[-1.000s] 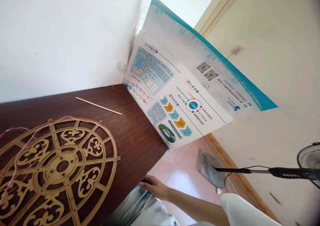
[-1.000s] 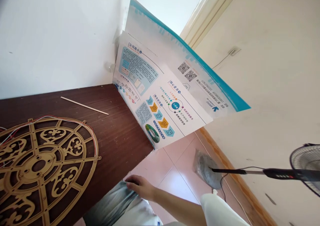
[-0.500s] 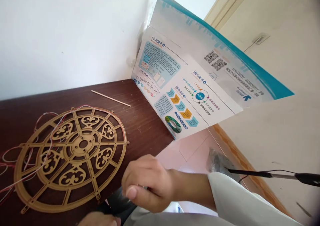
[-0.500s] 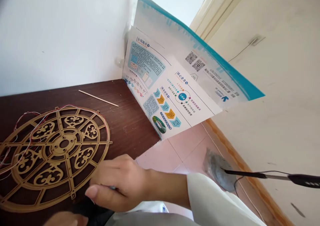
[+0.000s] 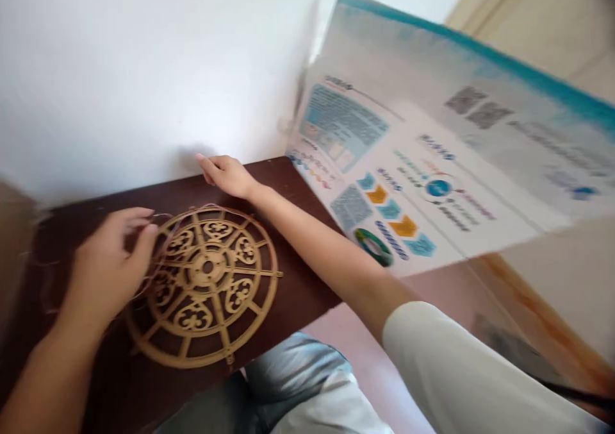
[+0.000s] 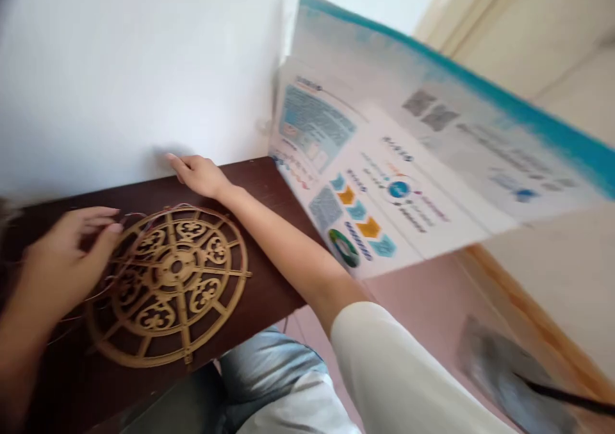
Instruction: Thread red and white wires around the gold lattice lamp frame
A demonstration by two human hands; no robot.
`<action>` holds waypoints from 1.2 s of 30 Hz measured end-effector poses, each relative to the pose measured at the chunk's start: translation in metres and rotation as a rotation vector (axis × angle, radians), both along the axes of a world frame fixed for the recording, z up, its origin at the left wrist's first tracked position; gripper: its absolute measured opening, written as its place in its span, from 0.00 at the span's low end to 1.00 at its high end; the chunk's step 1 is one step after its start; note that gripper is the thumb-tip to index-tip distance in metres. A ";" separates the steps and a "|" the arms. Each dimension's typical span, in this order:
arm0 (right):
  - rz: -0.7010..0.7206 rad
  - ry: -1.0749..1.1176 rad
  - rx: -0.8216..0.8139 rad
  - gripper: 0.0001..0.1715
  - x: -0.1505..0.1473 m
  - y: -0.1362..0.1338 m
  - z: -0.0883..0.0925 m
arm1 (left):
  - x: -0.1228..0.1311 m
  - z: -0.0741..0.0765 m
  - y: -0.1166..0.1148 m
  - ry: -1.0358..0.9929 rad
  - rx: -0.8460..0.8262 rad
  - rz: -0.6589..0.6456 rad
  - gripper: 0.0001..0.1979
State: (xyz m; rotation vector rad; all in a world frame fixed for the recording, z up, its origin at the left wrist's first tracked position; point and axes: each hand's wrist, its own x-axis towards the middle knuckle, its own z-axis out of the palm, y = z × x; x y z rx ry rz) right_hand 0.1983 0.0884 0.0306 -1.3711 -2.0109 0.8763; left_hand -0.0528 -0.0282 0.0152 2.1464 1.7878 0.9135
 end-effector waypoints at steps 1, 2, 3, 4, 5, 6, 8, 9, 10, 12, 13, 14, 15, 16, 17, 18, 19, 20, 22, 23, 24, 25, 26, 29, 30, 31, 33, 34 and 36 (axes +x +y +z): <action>0.118 -0.010 -0.026 0.34 -0.009 0.004 0.006 | -0.004 -0.001 0.005 0.003 -0.078 -0.020 0.21; 0.237 -0.031 -0.060 0.32 -0.018 0.008 0.012 | -0.008 -0.003 0.010 0.029 -0.105 -0.029 0.20; 0.348 -0.071 -0.103 0.27 -0.026 0.012 0.017 | -0.012 -0.007 0.014 0.050 -0.108 -0.028 0.20; 0.444 -0.123 -0.143 0.21 -0.034 0.017 0.021 | -0.016 -0.011 0.018 0.044 -0.116 -0.046 0.21; 0.525 -0.181 -0.176 0.17 -0.040 0.021 0.024 | -0.019 -0.015 0.021 0.037 -0.121 -0.057 0.21; 0.584 -0.240 -0.201 0.15 -0.046 0.024 0.025 | -0.022 -0.020 0.023 0.022 -0.118 -0.053 0.20; 0.649 -0.349 -0.227 0.21 -0.052 0.031 0.024 | -0.026 -0.026 0.025 -0.006 -0.110 -0.045 0.20; 0.664 -0.393 -0.231 0.26 -0.053 0.034 0.022 | -0.027 -0.029 0.025 -0.021 -0.107 -0.042 0.19; 0.674 -0.430 -0.230 0.30 -0.052 0.037 0.020 | -0.028 -0.031 0.024 -0.033 -0.104 -0.042 0.19; 0.694 -0.487 -0.225 0.35 -0.050 0.043 0.016 | -0.029 -0.033 0.020 -0.050 -0.103 -0.044 0.18; 0.706 -0.512 -0.227 0.34 -0.048 0.046 0.014 | -0.029 -0.033 0.019 -0.054 -0.104 -0.043 0.18; 0.720 -0.535 -0.231 0.32 -0.046 0.049 0.012 | -0.029 -0.033 0.017 -0.053 -0.103 -0.039 0.17; 0.733 -0.555 -0.238 0.29 -0.045 0.053 0.011 | -0.028 -0.033 0.015 -0.052 -0.099 -0.034 0.17; 0.750 -0.570 -0.244 0.25 -0.043 0.056 0.010 | -0.027 -0.033 0.014 -0.052 -0.093 -0.032 0.16; 0.769 -0.579 -0.251 0.21 -0.042 0.058 0.009 | -0.026 -0.033 0.012 -0.054 -0.085 -0.033 0.16; 0.790 -0.583 -0.258 0.18 -0.041 0.060 0.009 | -0.024 -0.032 0.011 -0.061 -0.076 -0.037 0.16; 0.809 -0.580 -0.263 0.15 -0.040 0.062 0.008 | -0.022 -0.032 0.010 -0.074 -0.066 -0.041 0.15; 0.822 -0.573 -0.265 0.14 -0.039 0.064 0.008 | -0.019 -0.031 0.009 -0.088 -0.058 -0.047 0.15; 0.828 -0.553 -0.264 0.13 -0.035 0.066 0.008 | -0.015 -0.029 0.007 -0.111 -0.046 -0.067 0.15; 0.822 -0.541 -0.261 0.14 -0.033 0.067 0.009 | -0.014 -0.028 0.006 -0.115 -0.040 -0.082 0.15; 0.814 -0.525 -0.258 0.17 -0.032 0.067 0.009 | -0.012 -0.026 0.005 -0.116 -0.036 -0.099 0.14; 0.809 -0.507 -0.257 0.19 -0.030 0.067 0.011 | -0.012 -0.024 0.004 -0.112 -0.038 -0.116 0.14; 0.812 -0.486 -0.258 0.22 -0.030 0.066 0.012 | -0.012 -0.022 0.003 -0.103 -0.045 -0.130 0.13; 0.865 -0.402 -0.261 0.26 -0.033 0.061 0.016 | -0.017 -0.017 -0.001 -0.052 -0.095 -0.139 0.12; 0.887 -0.380 -0.257 0.24 -0.037 0.058 0.017 | -0.020 -0.015 -0.002 -0.023 -0.114 -0.147 0.14; 0.906 -0.365 -0.252 0.22 -0.041 0.054 0.017 | -0.023 -0.014 -0.003 0.005 -0.134 -0.161 0.17; 0.917 -0.351 -0.231 0.18 -0.050 0.047 0.015 | -0.029 -0.014 -0.005 0.043 -0.187 -0.208 0.21; 0.906 -0.349 -0.218 0.18 -0.055 0.043 0.014 | -0.032 -0.014 -0.005 0.048 -0.218 -0.228 0.22; 0.859 -0.347 -0.182 0.17 -0.063 0.035 0.009 | -0.036 -0.015 -0.005 0.028 -0.269 -0.251 0.20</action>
